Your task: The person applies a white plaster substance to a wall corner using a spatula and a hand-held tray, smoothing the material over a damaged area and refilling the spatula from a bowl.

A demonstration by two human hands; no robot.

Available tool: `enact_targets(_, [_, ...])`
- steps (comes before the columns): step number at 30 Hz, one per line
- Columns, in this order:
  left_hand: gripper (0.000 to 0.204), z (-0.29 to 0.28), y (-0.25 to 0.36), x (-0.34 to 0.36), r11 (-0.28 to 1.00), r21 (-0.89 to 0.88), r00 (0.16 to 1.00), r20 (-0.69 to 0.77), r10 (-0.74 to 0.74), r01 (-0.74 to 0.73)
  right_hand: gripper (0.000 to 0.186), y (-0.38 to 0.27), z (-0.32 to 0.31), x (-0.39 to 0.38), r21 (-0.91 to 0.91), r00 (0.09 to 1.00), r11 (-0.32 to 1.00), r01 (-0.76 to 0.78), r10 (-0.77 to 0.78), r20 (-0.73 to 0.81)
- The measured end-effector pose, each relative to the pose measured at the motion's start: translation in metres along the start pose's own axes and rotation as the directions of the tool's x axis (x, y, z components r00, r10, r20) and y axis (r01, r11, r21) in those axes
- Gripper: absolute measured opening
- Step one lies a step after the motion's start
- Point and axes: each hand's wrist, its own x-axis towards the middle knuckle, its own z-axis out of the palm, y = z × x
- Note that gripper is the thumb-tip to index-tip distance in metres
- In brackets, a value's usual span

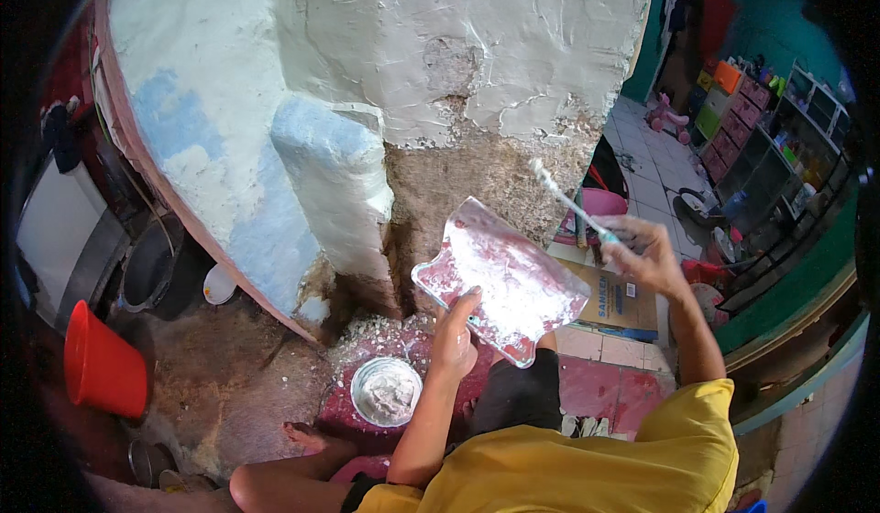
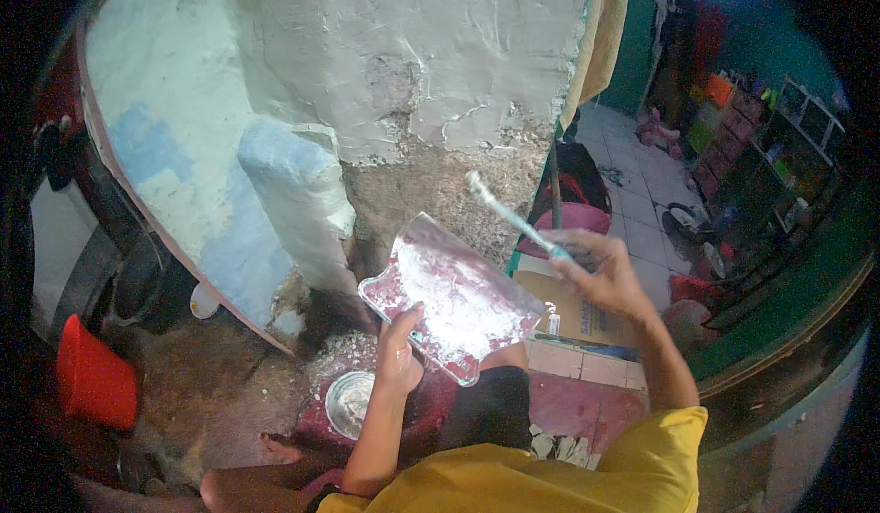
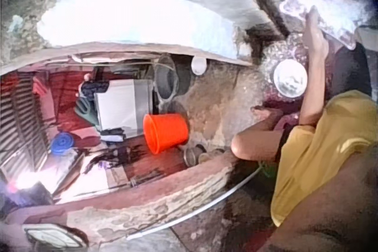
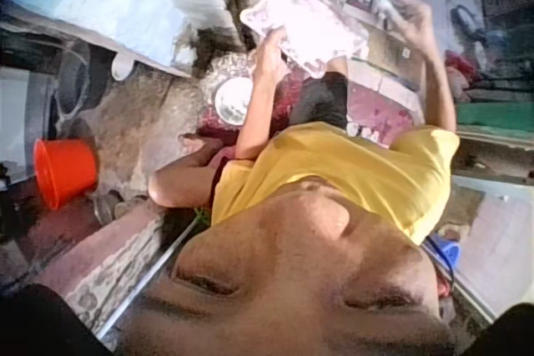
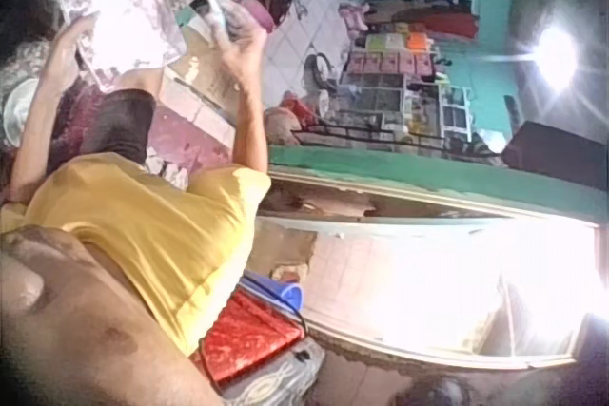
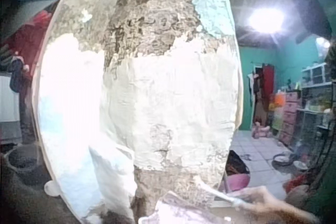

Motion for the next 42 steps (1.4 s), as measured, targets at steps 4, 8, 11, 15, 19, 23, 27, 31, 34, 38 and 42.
enact_targets(4, [0.023,0.012,-0.008,0.005,0.93,0.263,0.962,0.165,0.219,-0.257,0.026,-0.008,-0.025,0.017,-0.057,1.0,0.998,0.008,-0.008,-0.004])
enact_targets(8, [0.028,0.012,-0.005,0.004,0.472,0.642,0.795,0.456,0.4,-0.605,0.03,-0.011,-0.036,0.031,-0.049,0.998,0.997,-0.052,0.054,0.033])
enact_targets(11, [0.032,0.009,-0.013,0.01,0.508,0.595,0.782,0.452,0.429,-0.622,0.032,-0.009,-0.046,0.039,-0.013,0.996,0.999,-0.03,0.031,0.078])
enact_targets(15, [0.026,0.029,-0.008,0.01,0.992,-0.086,0.995,0.013,-0.096,0.097,0.033,-0.016,-0.046,0.047,-0.001,0.992,1.0,-0.017,0.017,0.121])
enact_targets(19, [0.025,0.023,-0.014,0.009,0.986,0.15,0.994,0.086,0.061,-0.074,0.031,-0.021,-0.053,0.061,-0.088,0.987,0.996,0.005,0.009,0.16])
enact_targets(23, [0.024,0.014,-0.021,0.012,0.977,0.13,0.978,0.146,0.148,-0.167,0.028,-0.018,-0.064,0.059,-0.084,0.996,0.996,-0.036,0.042,0.078])
enact_targets(27, [0.023,0.011,-0.016,0.009,0.666,0.507,0.833,0.403,0.379,-0.548,0.028,-0.024,-0.077,0.047,-0.027,0.993,0.996,-0.088,0.089,0.071])
enact_targets(31, [0.024,0.012,-0.019,0.008,0.917,0.24,0.933,0.249,0.259,-0.319,0.029,-0.028,-0.082,0.046,-0.044,0.99,0.994,-0.1,0.104,0.093])
enact_targets(34, [0.024,0.018,-0.018,0.007,0.972,0.119,0.966,0.19,0.176,-0.201,0.03,-0.029,-0.095,0.043,-0.132,0.99,0.988,-0.074,0.089,0.107])
enact_targets(38, [0.04,0.011,-0.013,0.005,0.747,0.471,0.88,0.318,0.353,-0.47,0.031,-0.053,-0.097,0.018,-0.268,0.99,0.956,-0.123,0.135,0.027])
enact_targets(42, [0.023,0.012,-0.007,0.002,0.636,0.547,0.838,0.368,0.403,-0.545,0.036,-0.064,-0.068,0.023,-0.371,0.989,0.923,0.105,-0.059,0.133])
